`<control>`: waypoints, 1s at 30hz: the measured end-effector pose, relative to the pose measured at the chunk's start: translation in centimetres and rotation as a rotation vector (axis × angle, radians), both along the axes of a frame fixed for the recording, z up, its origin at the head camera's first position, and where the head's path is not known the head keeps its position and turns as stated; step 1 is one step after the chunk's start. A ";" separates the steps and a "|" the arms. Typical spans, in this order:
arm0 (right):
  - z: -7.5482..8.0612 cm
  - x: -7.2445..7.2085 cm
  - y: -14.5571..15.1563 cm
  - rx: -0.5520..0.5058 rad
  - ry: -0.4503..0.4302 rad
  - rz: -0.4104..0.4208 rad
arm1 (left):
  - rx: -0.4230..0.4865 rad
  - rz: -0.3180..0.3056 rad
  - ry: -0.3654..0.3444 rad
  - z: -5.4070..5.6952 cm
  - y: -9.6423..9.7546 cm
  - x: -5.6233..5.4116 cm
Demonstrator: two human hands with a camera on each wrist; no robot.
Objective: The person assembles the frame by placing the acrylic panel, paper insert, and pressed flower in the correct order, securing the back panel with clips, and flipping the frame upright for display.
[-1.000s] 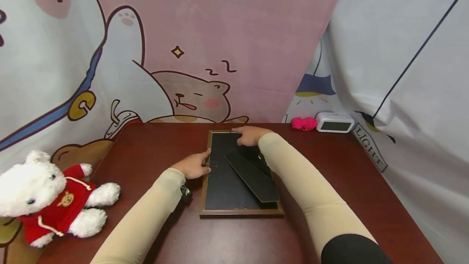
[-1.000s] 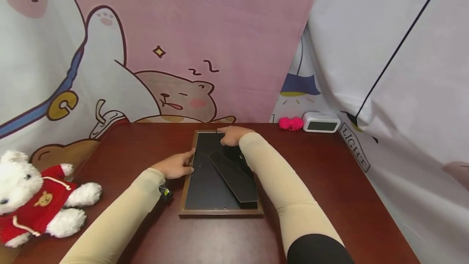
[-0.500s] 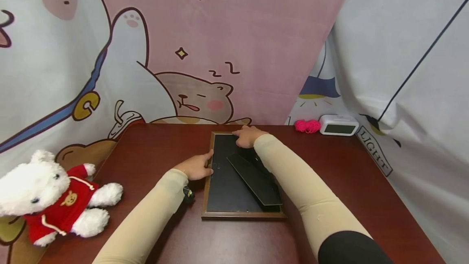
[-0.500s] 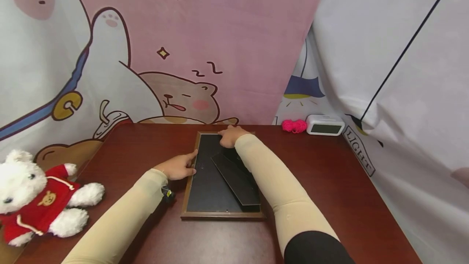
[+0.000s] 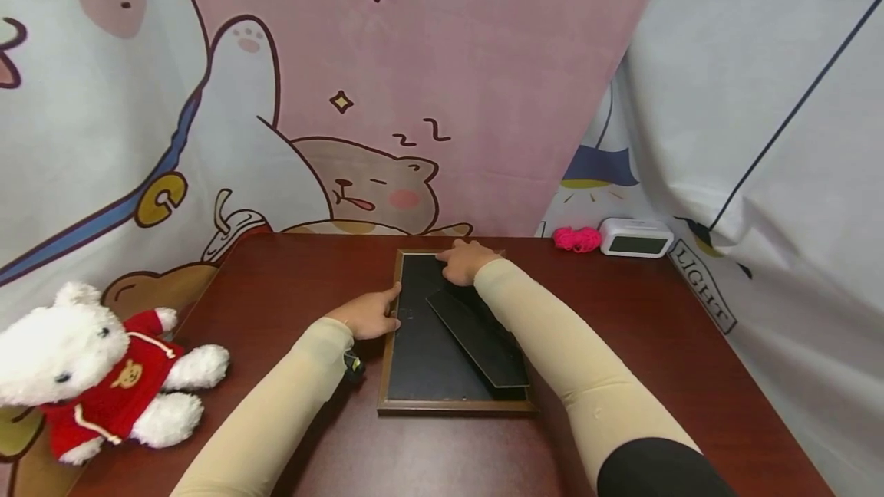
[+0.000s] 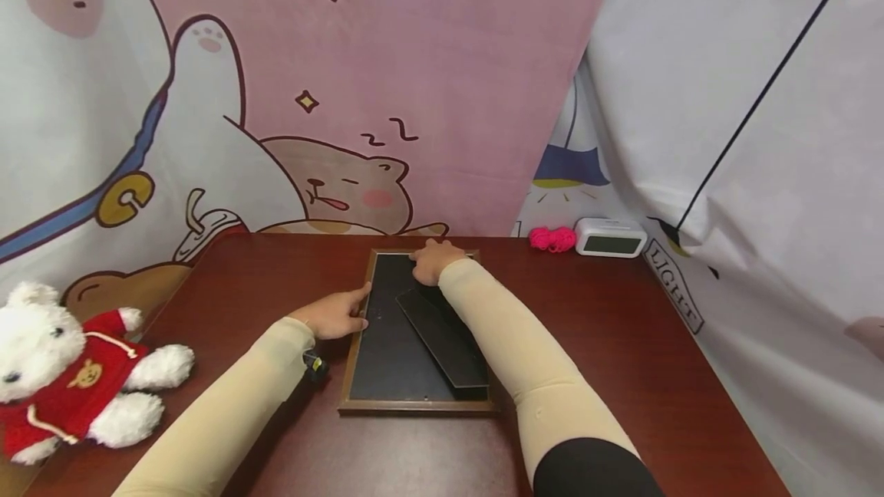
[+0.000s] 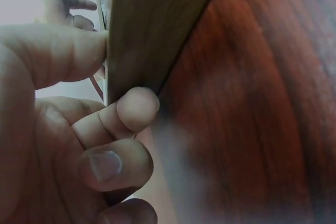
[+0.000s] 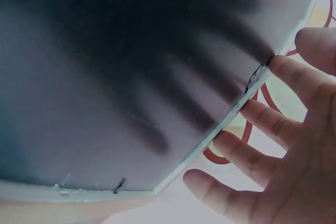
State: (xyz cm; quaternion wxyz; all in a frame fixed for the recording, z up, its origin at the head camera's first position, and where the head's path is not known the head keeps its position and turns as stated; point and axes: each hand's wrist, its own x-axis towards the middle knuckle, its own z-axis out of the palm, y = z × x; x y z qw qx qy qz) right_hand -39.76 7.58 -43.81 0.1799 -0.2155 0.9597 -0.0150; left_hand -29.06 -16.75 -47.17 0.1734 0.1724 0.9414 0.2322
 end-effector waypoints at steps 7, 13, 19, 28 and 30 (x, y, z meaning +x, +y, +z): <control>-0.1 -0.1 0.4 -0.007 0.006 0.020 | -0.001 -0.004 0.004 0.1 0.1 -0.1; -0.6 -0.2 2.5 -0.160 -0.046 0.008 | 0.025 -0.012 0.005 0.2 0.2 -0.2; -0.7 1.5 5.6 -0.271 -0.011 -0.019 | 0.018 -0.017 0.015 -0.3 0.1 -0.2; -0.9 6.8 9.0 -0.384 -0.079 -0.177 | 0.099 0.018 0.018 -1.0 -0.5 0.2; -1.0 8.0 9.3 -0.401 -0.105 -0.203 | 0.106 0.039 0.024 -1.2 -0.7 0.4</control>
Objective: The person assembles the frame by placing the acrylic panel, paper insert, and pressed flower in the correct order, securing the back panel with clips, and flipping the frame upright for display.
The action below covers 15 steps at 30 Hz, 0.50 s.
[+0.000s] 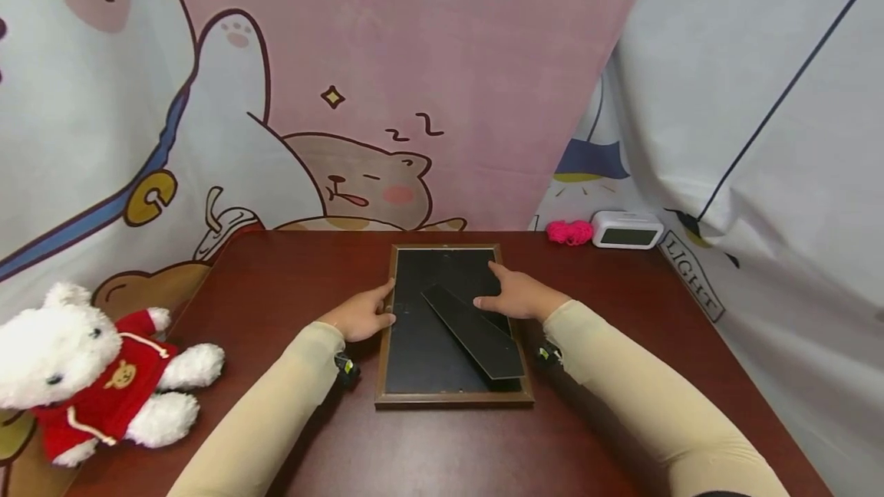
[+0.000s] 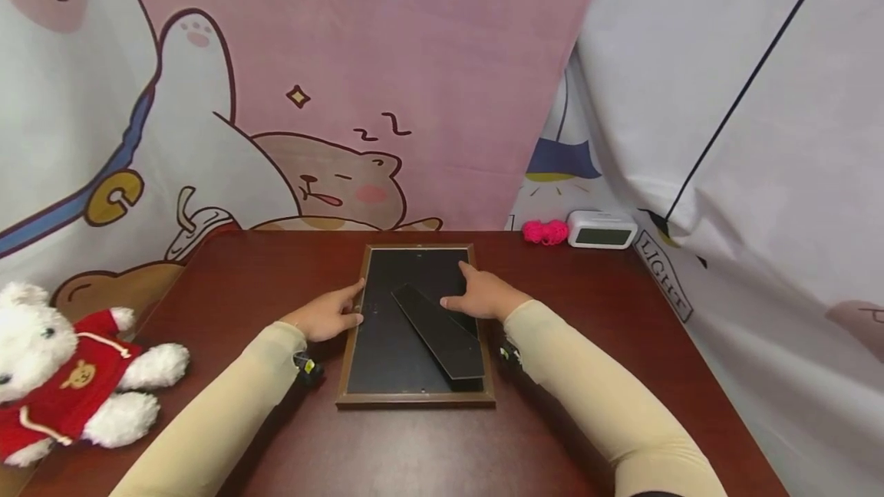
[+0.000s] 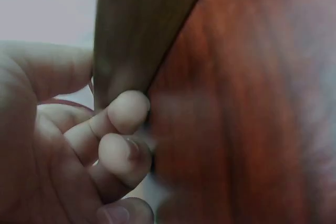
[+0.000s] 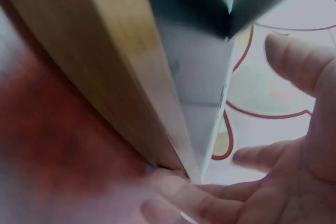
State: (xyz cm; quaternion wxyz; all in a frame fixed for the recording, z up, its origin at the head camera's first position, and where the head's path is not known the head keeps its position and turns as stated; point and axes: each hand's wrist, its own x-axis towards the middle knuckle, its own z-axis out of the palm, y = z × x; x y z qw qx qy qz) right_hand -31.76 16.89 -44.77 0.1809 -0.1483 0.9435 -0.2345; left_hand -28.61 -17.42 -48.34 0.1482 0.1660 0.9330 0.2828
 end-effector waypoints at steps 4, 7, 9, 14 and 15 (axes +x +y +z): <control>-0.2 1.9 0.5 -0.031 -0.027 -0.003 | 0.003 0.023 0.009 -0.2 0.0 0.6; -0.6 2.6 0.8 -0.073 -0.016 -0.010 | 0.023 0.035 -0.002 -0.2 -0.2 0.9; -1.0 3.0 0.9 -0.103 -0.009 -0.024 | 0.036 0.046 -0.007 -0.2 -0.3 1.0; -1.5 3.7 1.2 -0.144 0.031 -0.039 | 0.088 0.080 -0.024 -0.5 -0.3 1.3; -1.6 3.8 1.2 -0.147 0.039 -0.044 | 0.101 0.083 -0.024 -0.5 -0.2 1.4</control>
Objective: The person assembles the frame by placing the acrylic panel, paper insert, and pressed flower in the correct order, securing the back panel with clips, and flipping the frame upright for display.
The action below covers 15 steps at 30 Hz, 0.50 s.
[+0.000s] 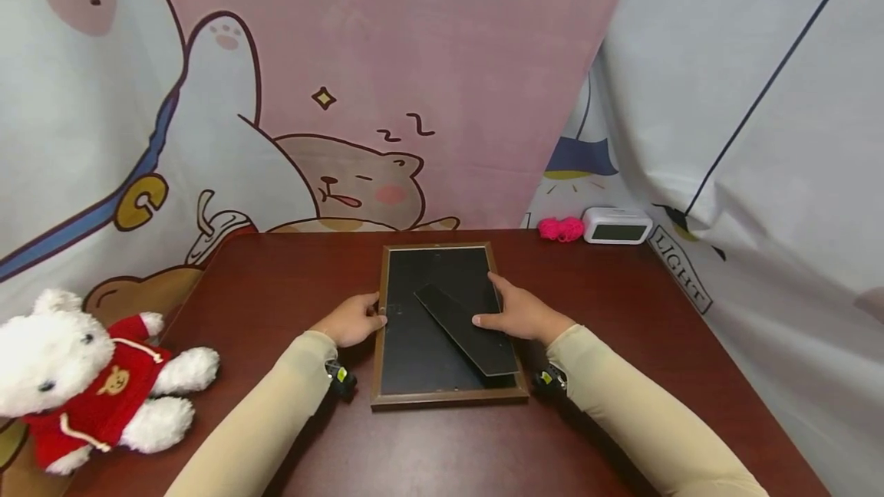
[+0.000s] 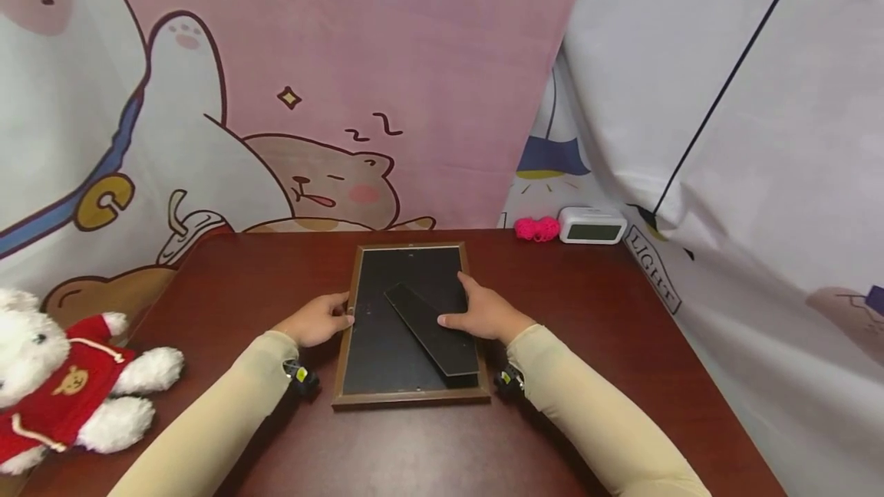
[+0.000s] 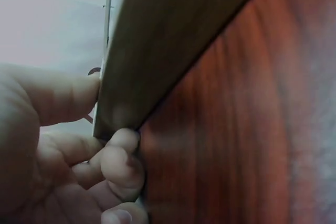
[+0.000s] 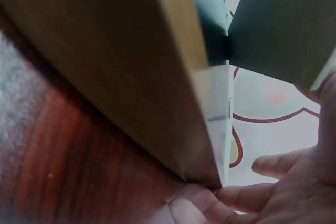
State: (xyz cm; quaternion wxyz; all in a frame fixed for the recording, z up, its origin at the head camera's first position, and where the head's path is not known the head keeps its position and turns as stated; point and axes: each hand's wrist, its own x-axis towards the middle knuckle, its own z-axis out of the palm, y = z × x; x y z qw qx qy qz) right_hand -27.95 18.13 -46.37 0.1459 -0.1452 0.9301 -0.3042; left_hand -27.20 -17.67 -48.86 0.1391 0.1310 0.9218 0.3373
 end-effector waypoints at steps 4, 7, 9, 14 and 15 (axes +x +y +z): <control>0.2 0.4 -0.1 -0.035 0.045 -0.019 | 0.083 0.026 -0.006 0.1 -0.2 0.5; 0.7 0.6 -0.3 -0.069 0.101 -0.028 | 0.189 0.044 -0.005 0.4 -0.5 1.0; 1.1 0.6 -0.4 -0.094 0.150 -0.027 | 0.278 0.054 -0.002 0.8 -0.8 1.4; 2.4 0.3 -0.7 -0.152 0.280 -0.006 | 0.462 0.072 0.027 1.8 -1.4 2.2; 2.6 0.3 -0.7 -0.158 0.302 0.000 | 0.485 0.074 0.046 2.0 -1.5 2.3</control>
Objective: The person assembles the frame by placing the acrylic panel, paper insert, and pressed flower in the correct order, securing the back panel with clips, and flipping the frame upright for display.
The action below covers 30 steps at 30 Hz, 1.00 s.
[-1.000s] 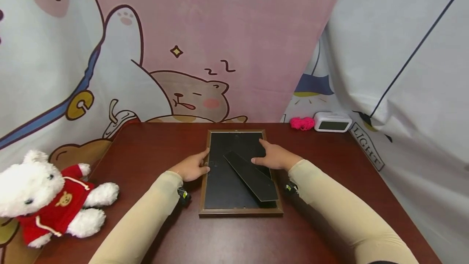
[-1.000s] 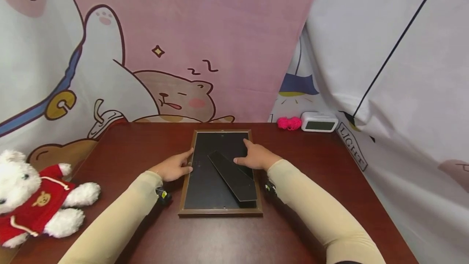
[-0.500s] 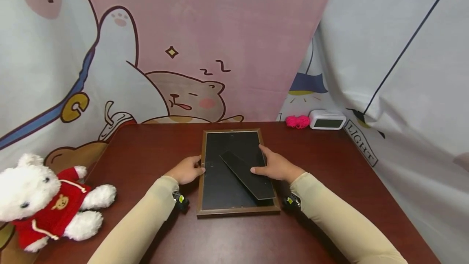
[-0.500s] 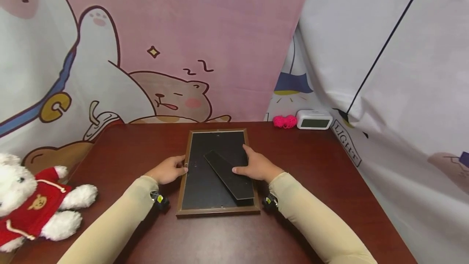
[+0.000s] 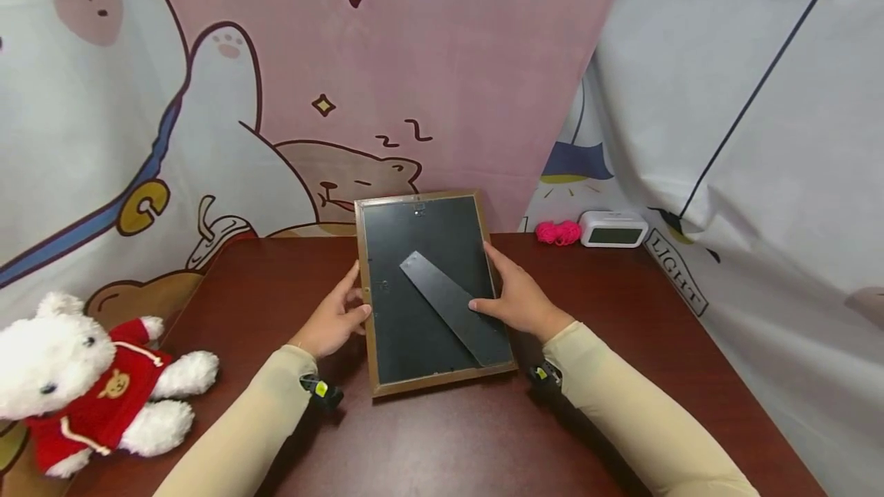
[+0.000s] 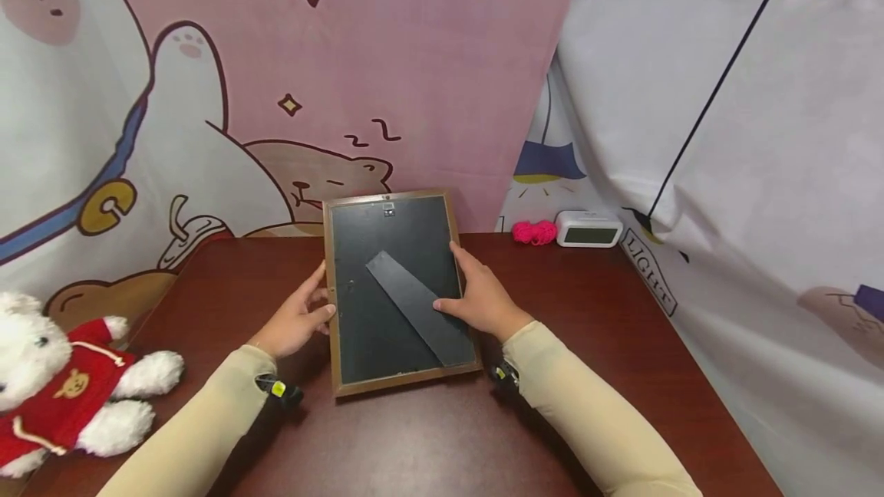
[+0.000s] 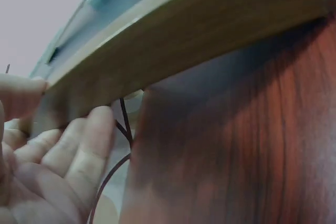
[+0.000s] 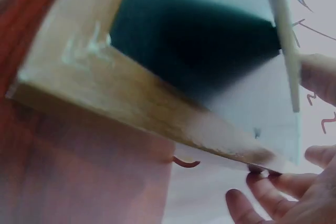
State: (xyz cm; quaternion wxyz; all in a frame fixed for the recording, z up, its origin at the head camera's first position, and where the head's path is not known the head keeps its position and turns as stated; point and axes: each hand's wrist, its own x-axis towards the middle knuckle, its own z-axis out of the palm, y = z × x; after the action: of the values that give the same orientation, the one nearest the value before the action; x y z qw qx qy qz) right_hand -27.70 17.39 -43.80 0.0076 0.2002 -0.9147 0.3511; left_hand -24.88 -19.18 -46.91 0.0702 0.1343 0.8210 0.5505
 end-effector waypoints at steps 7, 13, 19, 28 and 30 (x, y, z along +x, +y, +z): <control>0.4 0.6 -1.2 0.032 0.175 -0.052 | 0.064 0.036 0.186 0.6 -0.2 0.8; 0.2 1.6 -2.9 0.094 0.439 -0.123 | -0.014 0.116 0.321 0.9 -0.2 1.4; -1.0 2.1 -3.6 0.166 0.487 0.024 | -0.118 0.190 0.416 1.1 0.4 2.6; -1.6 2.1 -3.6 0.253 0.492 0.063 | -0.186 0.253 0.677 0.9 1.1 4.2; -1.6 2.1 -3.5 0.253 0.485 0.058 | -0.205 0.257 0.752 0.9 1.2 4.2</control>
State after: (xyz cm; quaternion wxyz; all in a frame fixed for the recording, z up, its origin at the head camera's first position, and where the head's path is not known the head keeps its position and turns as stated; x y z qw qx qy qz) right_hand -25.63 13.84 -45.35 0.1911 0.3038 -0.9166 0.1760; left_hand -20.63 -17.94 -46.03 -0.2910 0.2146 0.8502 0.3827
